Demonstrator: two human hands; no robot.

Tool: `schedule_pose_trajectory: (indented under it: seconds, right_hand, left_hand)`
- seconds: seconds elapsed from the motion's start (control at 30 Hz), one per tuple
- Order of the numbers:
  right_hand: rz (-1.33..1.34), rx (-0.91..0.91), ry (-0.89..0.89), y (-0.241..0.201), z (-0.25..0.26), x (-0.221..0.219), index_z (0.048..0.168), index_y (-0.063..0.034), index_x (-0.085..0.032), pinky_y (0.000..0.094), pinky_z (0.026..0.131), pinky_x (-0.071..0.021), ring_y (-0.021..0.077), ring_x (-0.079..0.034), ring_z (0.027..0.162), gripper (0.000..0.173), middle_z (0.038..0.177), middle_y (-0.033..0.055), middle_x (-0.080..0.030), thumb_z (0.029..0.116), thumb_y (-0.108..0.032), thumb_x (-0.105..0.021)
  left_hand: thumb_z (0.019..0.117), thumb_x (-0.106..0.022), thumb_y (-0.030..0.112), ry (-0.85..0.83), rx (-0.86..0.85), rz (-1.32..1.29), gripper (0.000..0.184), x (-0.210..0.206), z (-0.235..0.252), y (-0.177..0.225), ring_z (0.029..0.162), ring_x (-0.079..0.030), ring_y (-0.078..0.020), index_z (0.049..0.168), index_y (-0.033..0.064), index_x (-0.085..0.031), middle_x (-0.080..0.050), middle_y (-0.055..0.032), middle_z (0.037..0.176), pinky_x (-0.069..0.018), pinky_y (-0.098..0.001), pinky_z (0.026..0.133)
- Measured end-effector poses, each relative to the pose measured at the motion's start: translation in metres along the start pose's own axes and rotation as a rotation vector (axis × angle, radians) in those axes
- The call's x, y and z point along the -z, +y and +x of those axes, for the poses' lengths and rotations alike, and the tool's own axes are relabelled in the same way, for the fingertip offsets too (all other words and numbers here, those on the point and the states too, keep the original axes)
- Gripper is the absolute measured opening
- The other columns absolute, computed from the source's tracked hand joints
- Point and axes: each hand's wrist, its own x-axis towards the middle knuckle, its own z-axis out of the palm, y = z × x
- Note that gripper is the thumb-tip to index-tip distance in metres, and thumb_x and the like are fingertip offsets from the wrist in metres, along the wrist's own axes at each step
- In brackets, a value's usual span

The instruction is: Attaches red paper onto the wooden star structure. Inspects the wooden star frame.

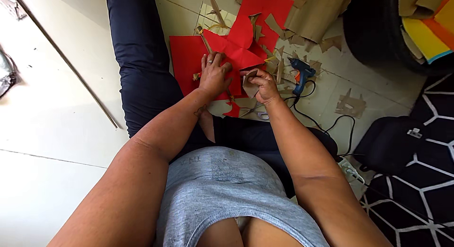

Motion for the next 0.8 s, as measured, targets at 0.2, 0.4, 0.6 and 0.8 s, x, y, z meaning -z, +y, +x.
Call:
schedule_pose_trajectory:
  seconds: [0.2, 0.4, 0.6, 0.8]
  right_hand:
    - [0.117, -0.043, 0.045, 0.002, -0.004, -0.005, 0.100, -0.0061, -0.066, 0.0318, 0.085, -0.0576, 0.0107, -0.068, 0.092, 0.025, 0.098, 0.0031, -0.072, 0.0948, 0.003, -0.043]
    - [0.143, -0.068, 0.049, 0.002, -0.006, -0.008, 0.099, -0.0063, -0.066, 0.0310, 0.085, -0.0580, 0.0107, -0.069, 0.091, 0.026, 0.096, 0.0032, -0.073, 0.0948, 0.002, -0.042]
    - [-0.024, -0.041, 0.096, 0.002, -0.001, -0.005, 0.107, -0.0020, -0.065, 0.0312, 0.085, -0.0571, 0.0102, -0.067, 0.090, 0.018, 0.097, 0.0039, -0.069, 0.0984, -0.001, -0.049]
    - [-0.403, -0.029, 0.206, 0.004, 0.003, -0.006, 0.108, 0.0019, -0.067, 0.0346, 0.083, -0.0562, 0.0129, -0.066, 0.086, 0.017, 0.095, 0.0102, -0.068, 0.1004, -0.013, -0.063]
  left_hand:
    - [0.0922, -0.071, 0.043, 0.056, -0.052, -0.039, 0.033, -0.013, -0.005, 0.005, 0.150, -0.030, -0.0452, 0.094, 0.0106, -0.079, -0.052, -0.0195, 0.148, -0.0148, -0.0661, 0.121]
    - [0.0925, -0.070, 0.044, 0.009, 0.015, -0.069, 0.035, -0.017, -0.008, 0.013, 0.152, -0.025, -0.0451, 0.090, 0.0104, -0.078, -0.048, -0.0187, 0.153, -0.0110, -0.0662, 0.122]
    - [0.0964, -0.063, 0.036, 0.000, 0.039, -0.089, 0.031, -0.015, -0.008, 0.014, 0.153, -0.024, -0.0438, 0.091, 0.0096, -0.079, -0.047, -0.0170, 0.155, -0.0100, -0.0641, 0.123]
    - [0.0957, -0.062, 0.031, -0.001, 0.050, -0.086, 0.027, -0.013, -0.008, 0.013, 0.152, -0.025, -0.0432, 0.090, 0.0100, -0.079, -0.048, -0.0163, 0.154, -0.0107, -0.0626, 0.124]
